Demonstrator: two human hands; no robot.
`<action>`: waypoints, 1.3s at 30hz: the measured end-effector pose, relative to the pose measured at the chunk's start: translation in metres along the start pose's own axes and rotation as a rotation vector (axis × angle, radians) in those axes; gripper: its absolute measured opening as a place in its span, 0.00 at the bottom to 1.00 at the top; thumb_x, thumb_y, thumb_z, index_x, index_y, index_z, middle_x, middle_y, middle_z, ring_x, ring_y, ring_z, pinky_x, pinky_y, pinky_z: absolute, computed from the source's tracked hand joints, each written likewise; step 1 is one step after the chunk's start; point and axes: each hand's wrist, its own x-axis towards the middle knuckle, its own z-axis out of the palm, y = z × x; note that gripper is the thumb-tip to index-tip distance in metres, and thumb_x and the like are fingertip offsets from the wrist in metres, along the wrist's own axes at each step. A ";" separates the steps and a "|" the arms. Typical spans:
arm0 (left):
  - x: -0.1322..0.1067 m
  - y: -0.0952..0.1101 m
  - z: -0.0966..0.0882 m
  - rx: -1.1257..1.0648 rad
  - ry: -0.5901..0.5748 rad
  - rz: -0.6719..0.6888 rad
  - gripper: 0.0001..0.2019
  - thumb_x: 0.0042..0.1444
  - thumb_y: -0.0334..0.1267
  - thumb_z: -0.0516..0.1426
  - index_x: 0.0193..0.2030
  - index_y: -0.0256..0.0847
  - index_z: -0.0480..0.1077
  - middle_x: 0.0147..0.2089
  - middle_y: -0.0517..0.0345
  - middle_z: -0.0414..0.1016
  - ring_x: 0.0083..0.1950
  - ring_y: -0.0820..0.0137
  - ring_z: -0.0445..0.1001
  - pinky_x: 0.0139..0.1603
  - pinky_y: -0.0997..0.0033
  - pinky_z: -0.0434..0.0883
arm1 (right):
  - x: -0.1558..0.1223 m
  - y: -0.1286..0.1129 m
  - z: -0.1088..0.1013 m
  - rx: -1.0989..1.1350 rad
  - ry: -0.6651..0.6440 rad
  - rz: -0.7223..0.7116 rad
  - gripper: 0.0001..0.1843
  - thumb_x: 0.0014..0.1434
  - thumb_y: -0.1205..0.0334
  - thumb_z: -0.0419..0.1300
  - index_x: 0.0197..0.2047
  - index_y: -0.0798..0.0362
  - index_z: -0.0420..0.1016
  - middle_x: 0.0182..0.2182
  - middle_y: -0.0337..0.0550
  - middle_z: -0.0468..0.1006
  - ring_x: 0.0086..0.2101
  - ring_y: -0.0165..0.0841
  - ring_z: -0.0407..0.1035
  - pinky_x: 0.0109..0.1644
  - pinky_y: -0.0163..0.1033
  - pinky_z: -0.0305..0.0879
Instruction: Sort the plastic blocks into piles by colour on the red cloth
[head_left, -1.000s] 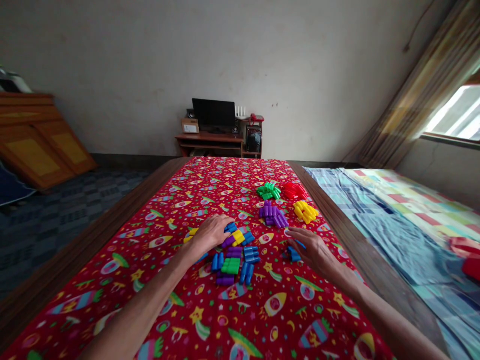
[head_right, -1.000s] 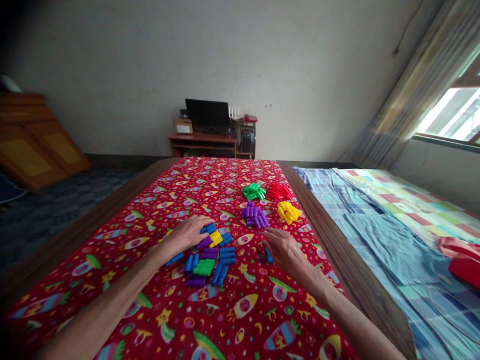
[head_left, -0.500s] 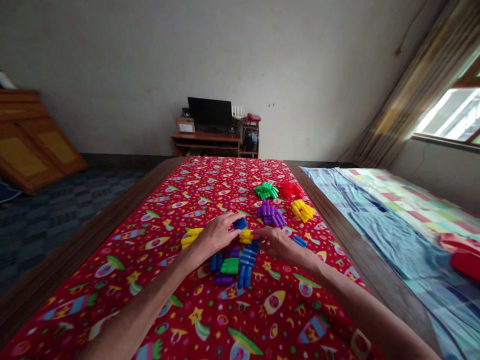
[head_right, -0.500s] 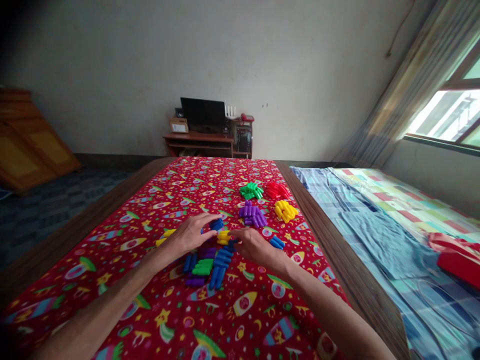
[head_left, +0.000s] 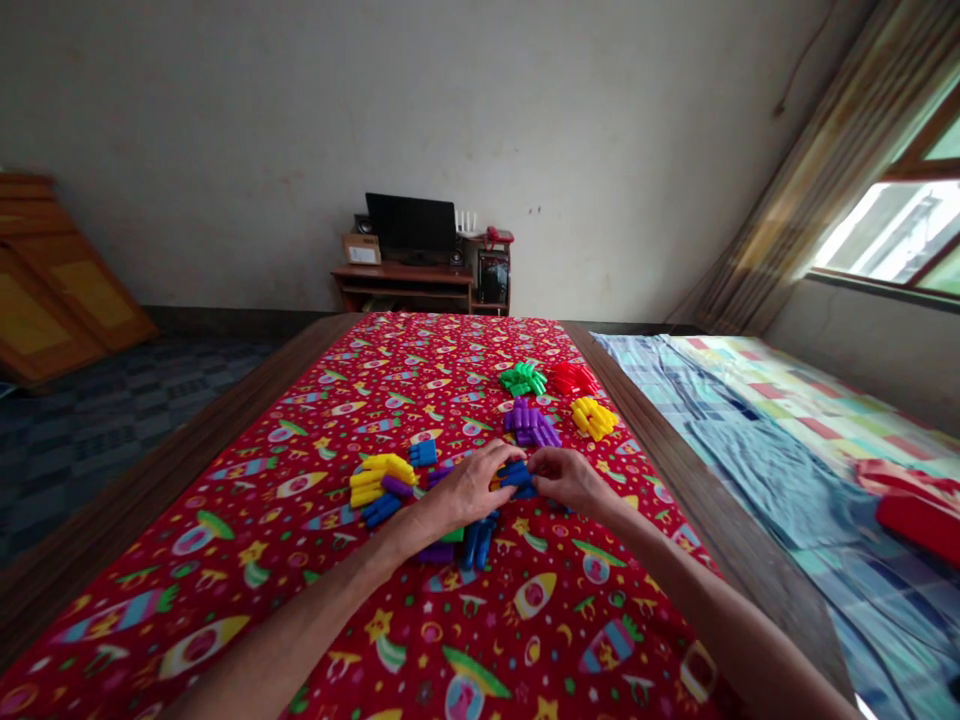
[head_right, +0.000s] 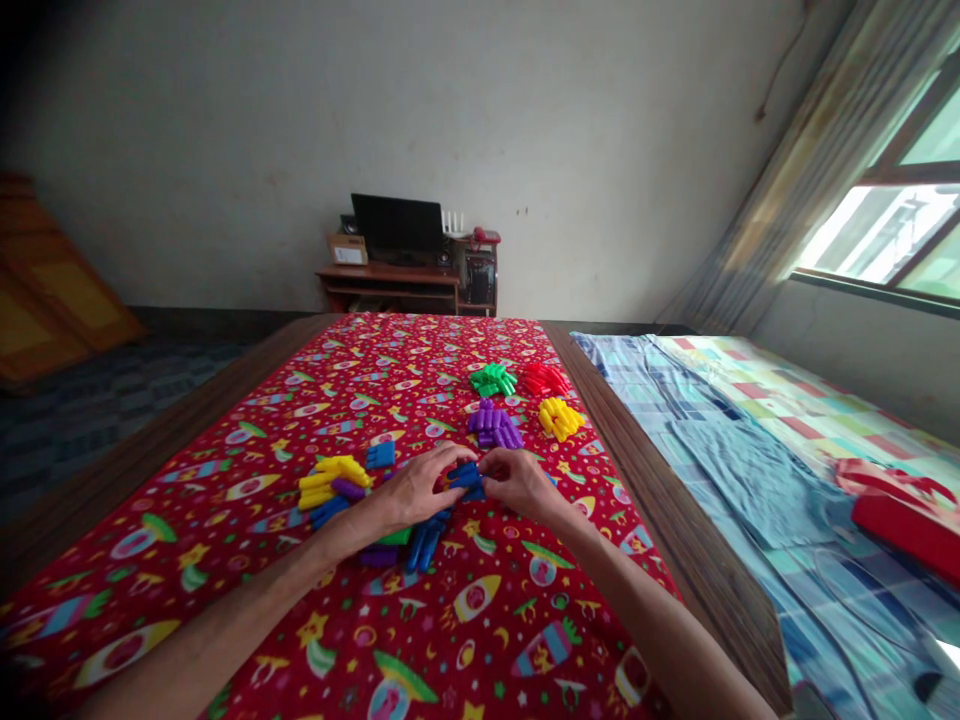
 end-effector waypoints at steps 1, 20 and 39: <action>-0.003 -0.003 0.001 -0.012 -0.005 0.008 0.20 0.53 0.25 0.59 0.53 0.43 0.67 0.49 0.55 0.73 0.51 0.65 0.74 0.54 0.64 0.71 | 0.001 0.002 0.005 0.009 0.000 -0.010 0.08 0.50 0.67 0.59 0.35 0.57 0.75 0.25 0.36 0.75 0.23 0.25 0.66 0.26 0.29 0.62; -0.035 -0.030 -0.002 0.073 -0.070 0.279 0.22 0.60 0.22 0.47 0.58 0.41 0.64 0.58 0.49 0.73 0.62 0.66 0.69 0.64 0.60 0.66 | -0.051 -0.011 0.017 -0.615 0.049 -0.603 0.26 0.65 0.64 0.53 0.65 0.55 0.55 0.44 0.53 0.76 0.43 0.37 0.73 0.48 0.41 0.73; 0.048 0.022 0.036 -0.075 -0.233 -0.035 0.12 0.55 0.29 0.58 0.46 0.41 0.73 0.36 0.59 0.77 0.41 0.65 0.75 0.43 0.70 0.69 | -0.094 0.035 -0.078 -0.700 0.127 -0.428 0.23 0.65 0.62 0.55 0.62 0.48 0.63 0.54 0.54 0.74 0.52 0.39 0.72 0.53 0.45 0.72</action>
